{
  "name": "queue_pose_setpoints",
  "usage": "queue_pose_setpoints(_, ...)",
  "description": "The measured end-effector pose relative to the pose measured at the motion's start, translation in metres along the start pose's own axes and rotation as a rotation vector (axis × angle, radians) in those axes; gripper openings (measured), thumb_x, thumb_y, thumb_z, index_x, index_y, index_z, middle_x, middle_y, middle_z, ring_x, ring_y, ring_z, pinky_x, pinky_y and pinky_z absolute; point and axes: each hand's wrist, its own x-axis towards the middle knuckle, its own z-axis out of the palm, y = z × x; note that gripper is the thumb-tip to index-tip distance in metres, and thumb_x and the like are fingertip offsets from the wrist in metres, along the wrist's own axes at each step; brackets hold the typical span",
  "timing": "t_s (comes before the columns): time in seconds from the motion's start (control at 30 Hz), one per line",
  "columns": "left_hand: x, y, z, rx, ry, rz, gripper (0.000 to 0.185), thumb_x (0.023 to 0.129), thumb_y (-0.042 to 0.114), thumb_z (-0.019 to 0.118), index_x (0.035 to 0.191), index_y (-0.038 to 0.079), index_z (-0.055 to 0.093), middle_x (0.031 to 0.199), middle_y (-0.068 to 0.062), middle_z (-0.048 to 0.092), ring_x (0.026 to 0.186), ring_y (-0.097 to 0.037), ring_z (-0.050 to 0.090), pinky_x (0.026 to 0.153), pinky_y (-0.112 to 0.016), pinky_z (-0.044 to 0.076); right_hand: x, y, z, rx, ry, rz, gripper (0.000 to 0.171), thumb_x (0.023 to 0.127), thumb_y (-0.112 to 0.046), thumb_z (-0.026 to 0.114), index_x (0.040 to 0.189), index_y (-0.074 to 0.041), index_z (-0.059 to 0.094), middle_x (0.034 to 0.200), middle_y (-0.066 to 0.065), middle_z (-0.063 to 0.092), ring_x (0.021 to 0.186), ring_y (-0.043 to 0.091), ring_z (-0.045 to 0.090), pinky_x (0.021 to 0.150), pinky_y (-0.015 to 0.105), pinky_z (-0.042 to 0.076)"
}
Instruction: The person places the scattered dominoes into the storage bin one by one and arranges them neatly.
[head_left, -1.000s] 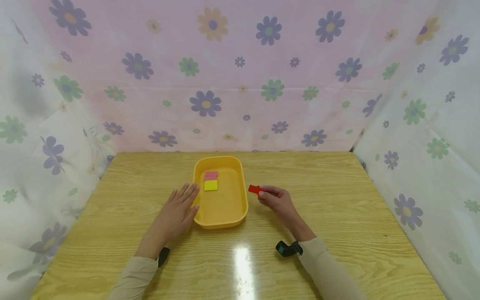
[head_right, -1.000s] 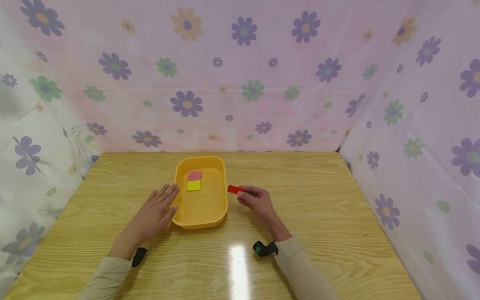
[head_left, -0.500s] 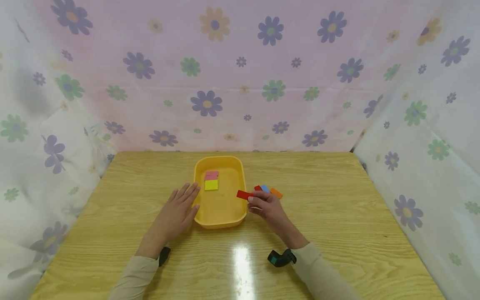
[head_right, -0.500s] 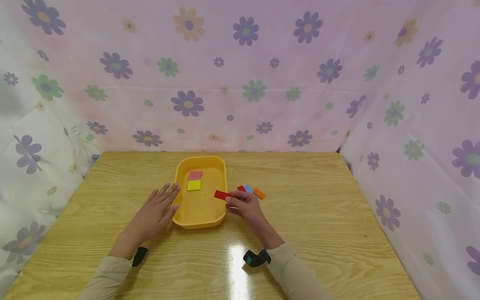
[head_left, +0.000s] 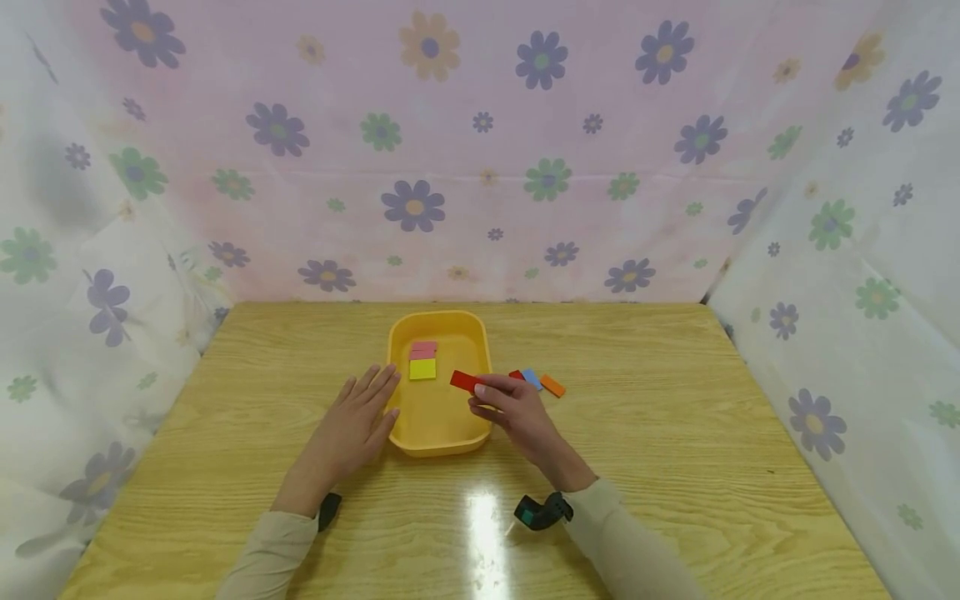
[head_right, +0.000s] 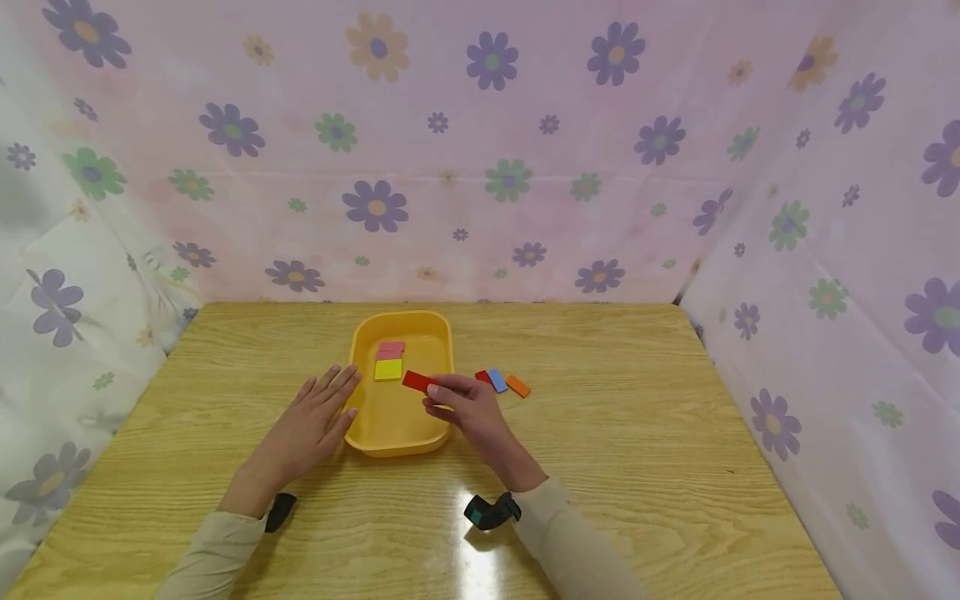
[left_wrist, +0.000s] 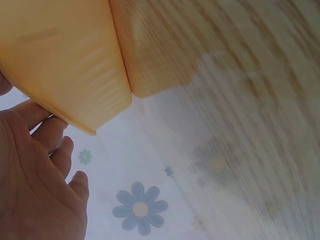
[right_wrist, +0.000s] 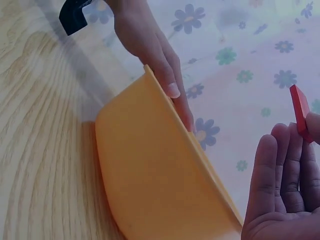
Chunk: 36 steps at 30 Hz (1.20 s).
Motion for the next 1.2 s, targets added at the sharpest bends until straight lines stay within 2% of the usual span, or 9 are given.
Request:
queue_pose_setpoints(0.1,0.0,0.0,0.0,0.0,-0.005,-0.004,0.059,0.107,0.03,0.049,0.158,0.003,0.035,0.165,-0.011,0.032,0.154,-0.036,0.024,0.125,-0.06,0.016,0.004,0.0,0.005,0.038,-0.013,-0.013,0.013,0.1,-0.01,0.065,0.11,-0.009,0.073,0.103,0.003,0.071,0.092,0.014,0.073,0.091,0.03,0.06)
queue_pose_setpoints(0.23,0.001,-0.001,0.001,0.004,-0.014,-0.009,0.059,0.107,0.031,0.049,0.158,0.003,0.035,0.165,-0.011,0.032,0.155,-0.035,0.023,0.125,-0.06,0.015,0.01,-0.001,0.012,0.07,0.012,-0.018,0.015,0.1,-0.008,0.065,0.111,-0.004,0.073,0.106,0.009,0.07,0.093,0.016,0.073,0.091,0.032,0.06)
queue_pose_setpoints(0.5,0.002,-0.003,0.004,0.013,-0.019,-0.007,0.06,0.107,0.03,0.05,0.158,0.003,0.035,0.166,-0.011,0.031,0.155,-0.035,0.023,0.125,-0.06,0.015,0.023,-0.004,0.027,0.068,0.122,0.058,0.032,0.102,-0.008,0.061,0.128,0.01,0.061,0.116,0.014,0.067,0.094,0.015,0.072,0.09,0.03,0.06)
queue_pose_setpoints(0.67,0.002,-0.002,0.003,0.015,-0.014,-0.008,0.06,0.107,0.03,0.051,0.157,0.003,0.036,0.165,-0.011,0.032,0.155,-0.035,0.024,0.125,-0.059,0.014,0.031,-0.002,0.033,0.062,0.156,0.097,0.034,0.102,-0.01,0.061,0.132,0.008,0.06,0.122,0.017,0.064,0.103,0.022,0.071,0.091,0.031,0.059)
queue_pose_setpoints(0.83,0.002,-0.001,0.001,0.005,-0.014,-0.007,0.059,0.107,0.03,0.05,0.157,0.003,0.036,0.165,-0.012,0.032,0.155,-0.036,0.023,0.125,-0.06,0.014,0.043,-0.002,0.039,0.016,0.165,0.121,0.034,0.101,-0.011,0.064,0.131,0.006,0.062,0.127,0.022,0.064,0.115,0.032,0.068,0.091,0.031,0.059)
queue_pose_setpoints(1.07,0.002,0.0,0.001,-0.003,-0.021,-0.013,0.058,0.108,0.03,0.049,0.158,0.003,0.036,0.166,-0.011,0.031,0.155,-0.036,0.022,0.125,-0.061,0.015,0.065,-0.001,0.045,-0.1,0.172,0.12,0.036,0.098,-0.015,0.069,0.128,0.005,0.066,0.119,0.016,0.069,0.115,0.036,0.068,0.089,0.033,0.06)
queue_pose_setpoints(1.2,0.002,0.0,0.0,-0.008,-0.024,-0.011,0.058,0.108,0.03,0.048,0.157,0.002,0.035,0.166,-0.012,0.031,0.155,-0.037,0.022,0.124,-0.061,0.015,0.077,0.005,0.045,-0.171,0.167,0.137,0.034,0.097,-0.012,0.07,0.124,0.007,0.067,0.115,0.018,0.071,0.113,0.039,0.069,0.089,0.036,0.06)
